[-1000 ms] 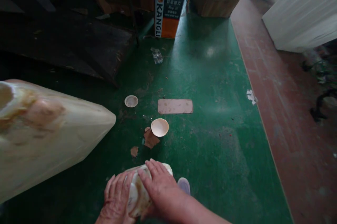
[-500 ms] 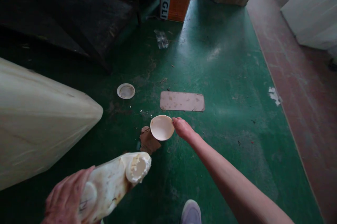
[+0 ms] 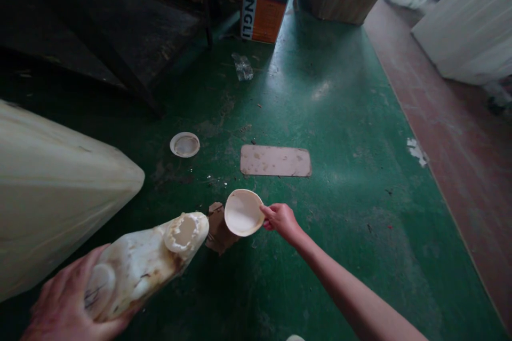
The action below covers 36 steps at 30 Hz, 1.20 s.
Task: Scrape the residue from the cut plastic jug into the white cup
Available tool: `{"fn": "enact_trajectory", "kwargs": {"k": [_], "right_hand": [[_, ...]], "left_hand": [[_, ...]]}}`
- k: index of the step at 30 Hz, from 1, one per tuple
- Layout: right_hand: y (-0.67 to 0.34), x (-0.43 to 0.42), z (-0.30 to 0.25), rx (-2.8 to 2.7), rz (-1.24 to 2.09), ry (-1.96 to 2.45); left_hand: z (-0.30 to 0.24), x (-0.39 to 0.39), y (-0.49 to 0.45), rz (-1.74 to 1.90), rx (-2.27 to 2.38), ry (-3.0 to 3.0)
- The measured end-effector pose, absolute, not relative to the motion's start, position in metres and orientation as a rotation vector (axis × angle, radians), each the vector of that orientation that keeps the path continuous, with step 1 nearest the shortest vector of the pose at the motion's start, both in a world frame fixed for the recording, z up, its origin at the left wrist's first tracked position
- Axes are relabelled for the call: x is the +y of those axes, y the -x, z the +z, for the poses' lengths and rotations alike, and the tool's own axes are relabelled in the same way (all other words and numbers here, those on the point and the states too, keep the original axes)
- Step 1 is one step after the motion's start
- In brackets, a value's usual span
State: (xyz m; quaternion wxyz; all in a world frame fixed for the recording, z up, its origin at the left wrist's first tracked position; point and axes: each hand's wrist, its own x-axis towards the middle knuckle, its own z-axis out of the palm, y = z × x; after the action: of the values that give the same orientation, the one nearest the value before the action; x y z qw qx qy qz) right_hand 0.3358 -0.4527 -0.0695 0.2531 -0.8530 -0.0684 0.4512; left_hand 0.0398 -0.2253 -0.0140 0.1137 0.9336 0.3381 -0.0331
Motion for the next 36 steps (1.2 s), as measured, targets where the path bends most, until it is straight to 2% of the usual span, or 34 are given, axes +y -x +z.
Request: {"fn": "enact_trajectory", "kwargs": {"k": [4,8,15,22,31,36], "right_hand": [[-0.308,-0.462,-0.081,0.091,1.313,2.068],[-0.276,-0.453,-0.089,0.211,1.246,1.928],[-0.254,-0.437,-0.108,0.285,1.024,1.948],[-0.265,-0.451,-0.121,0.152,0.935,2.054],[-0.284,-0.481,-0.103,-0.035,1.048,1.948],[-0.288,-0.494,-0.080,-0.094,1.107,1.935]], "left_hand": [[-0.016,-0.218,-0.051,-0.004,0.935,-2.867],[-0.015,-0.211,-0.065,-0.119,0.942,-2.936],[-0.012,-0.197,-0.079,-0.269,1.175,-2.694],[-0.009,-0.197,-0.082,-0.231,1.104,-2.712],[-0.020,-0.202,-0.077,-0.349,1.129,-2.662],[-0.017,-0.208,-0.081,-0.298,1.056,-2.622]]}}
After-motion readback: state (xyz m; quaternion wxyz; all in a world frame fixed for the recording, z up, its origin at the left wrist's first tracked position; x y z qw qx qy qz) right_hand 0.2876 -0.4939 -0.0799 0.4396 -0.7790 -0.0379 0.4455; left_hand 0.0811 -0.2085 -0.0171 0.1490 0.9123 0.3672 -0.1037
